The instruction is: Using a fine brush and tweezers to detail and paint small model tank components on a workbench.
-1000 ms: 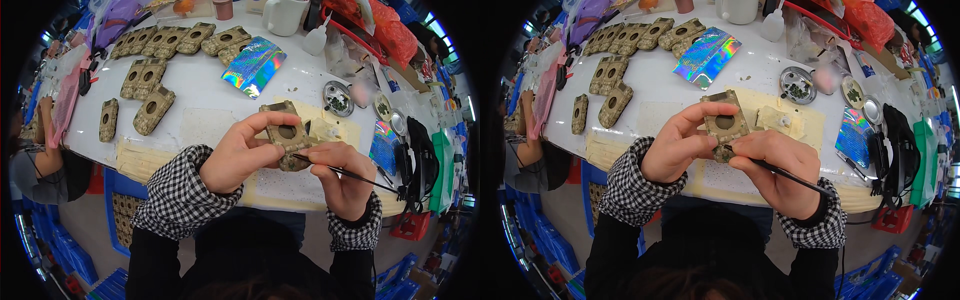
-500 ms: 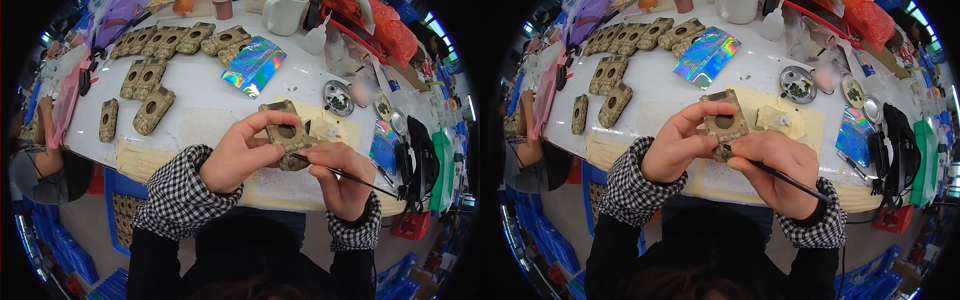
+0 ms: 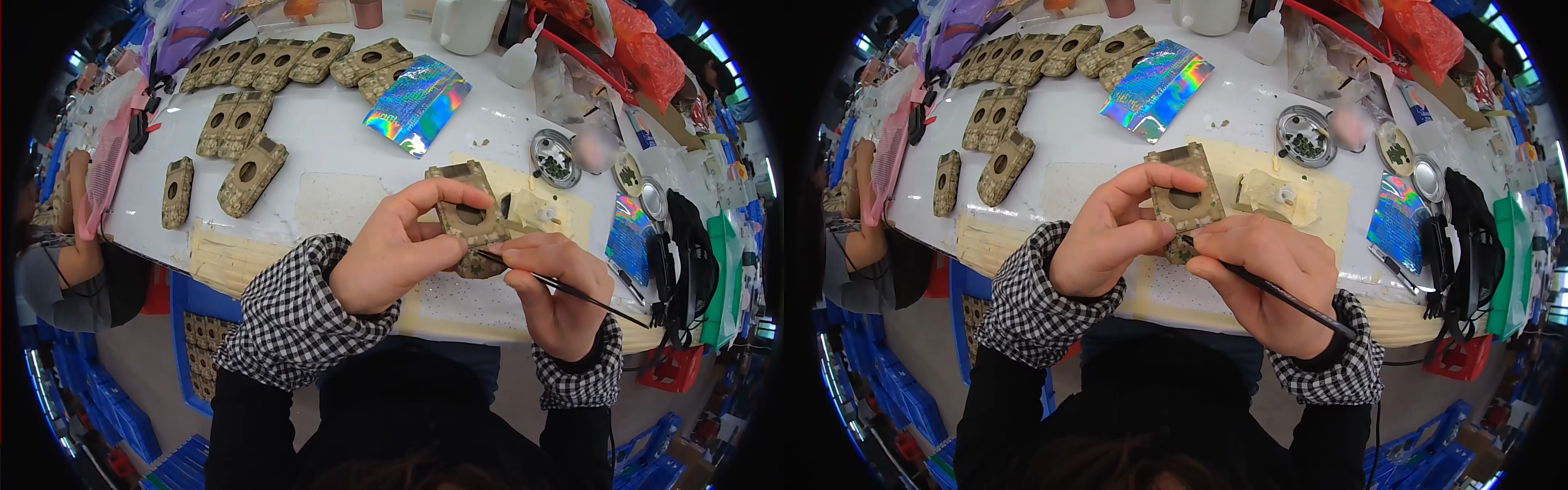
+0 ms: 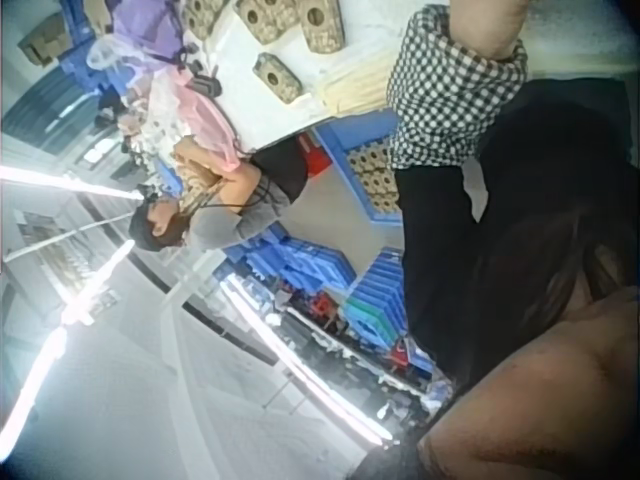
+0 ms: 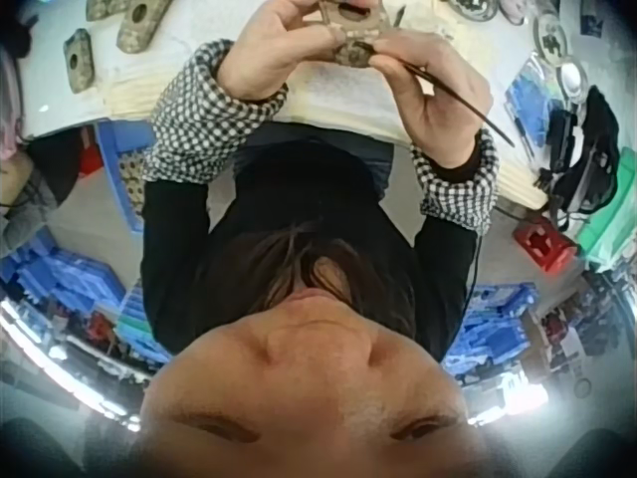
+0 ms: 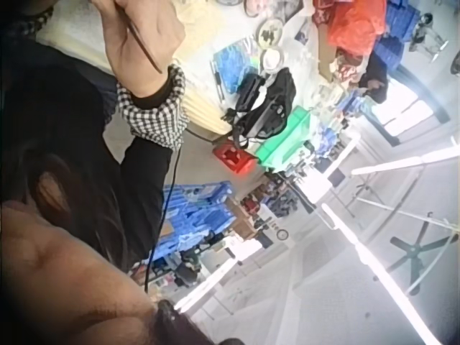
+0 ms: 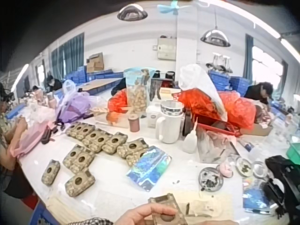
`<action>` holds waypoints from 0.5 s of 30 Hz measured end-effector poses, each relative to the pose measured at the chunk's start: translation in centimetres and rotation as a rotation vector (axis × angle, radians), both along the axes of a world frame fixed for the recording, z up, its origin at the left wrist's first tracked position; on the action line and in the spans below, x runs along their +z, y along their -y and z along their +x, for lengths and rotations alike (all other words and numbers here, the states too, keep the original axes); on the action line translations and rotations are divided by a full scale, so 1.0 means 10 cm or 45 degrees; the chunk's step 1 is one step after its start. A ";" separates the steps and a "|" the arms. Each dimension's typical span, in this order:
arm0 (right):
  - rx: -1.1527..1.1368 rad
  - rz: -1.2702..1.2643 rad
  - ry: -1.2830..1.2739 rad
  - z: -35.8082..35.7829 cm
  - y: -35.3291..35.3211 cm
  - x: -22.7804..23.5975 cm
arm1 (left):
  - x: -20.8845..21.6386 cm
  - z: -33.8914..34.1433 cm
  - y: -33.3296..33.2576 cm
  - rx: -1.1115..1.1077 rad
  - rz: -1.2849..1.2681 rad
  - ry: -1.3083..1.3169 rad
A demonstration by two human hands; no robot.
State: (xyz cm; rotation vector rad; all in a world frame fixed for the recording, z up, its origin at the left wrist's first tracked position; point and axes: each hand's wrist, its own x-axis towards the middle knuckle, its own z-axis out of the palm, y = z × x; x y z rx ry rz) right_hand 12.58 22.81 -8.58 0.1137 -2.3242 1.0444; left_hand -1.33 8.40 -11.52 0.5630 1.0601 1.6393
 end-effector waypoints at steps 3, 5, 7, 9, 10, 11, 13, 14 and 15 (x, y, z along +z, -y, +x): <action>-0.003 0.000 0.001 0.00 0.01 0.00 | 0.00 0.00 0.00 -0.009 -0.004 -0.020; 0.000 -0.001 0.000 0.00 0.01 0.00 | 0.00 0.00 0.00 -0.003 -0.003 -0.019; 0.005 -0.002 -0.002 0.00 0.01 0.00 | 0.00 0.01 0.00 0.009 -0.002 -0.014; 0.004 -0.006 -0.001 0.00 0.01 0.00 | 0.00 0.01 0.00 0.007 0.003 -0.010; 0.003 -0.007 -0.001 0.00 0.01 0.00 | 0.00 0.01 0.00 0.005 0.006 -0.008; 0.002 -0.011 -0.001 0.00 0.01 0.00 | 0.00 0.00 0.00 0.003 0.002 -0.014; -0.002 -0.019 0.000 0.01 0.01 -0.01 | 0.01 0.00 0.00 -0.002 -0.006 -0.025; -0.002 -0.020 -0.001 0.01 0.01 -0.01 | 0.00 0.00 0.00 0.000 -0.009 -0.023; -0.001 -0.021 -0.002 0.01 0.01 0.00 | 0.00 0.00 0.00 0.004 -0.012 -0.022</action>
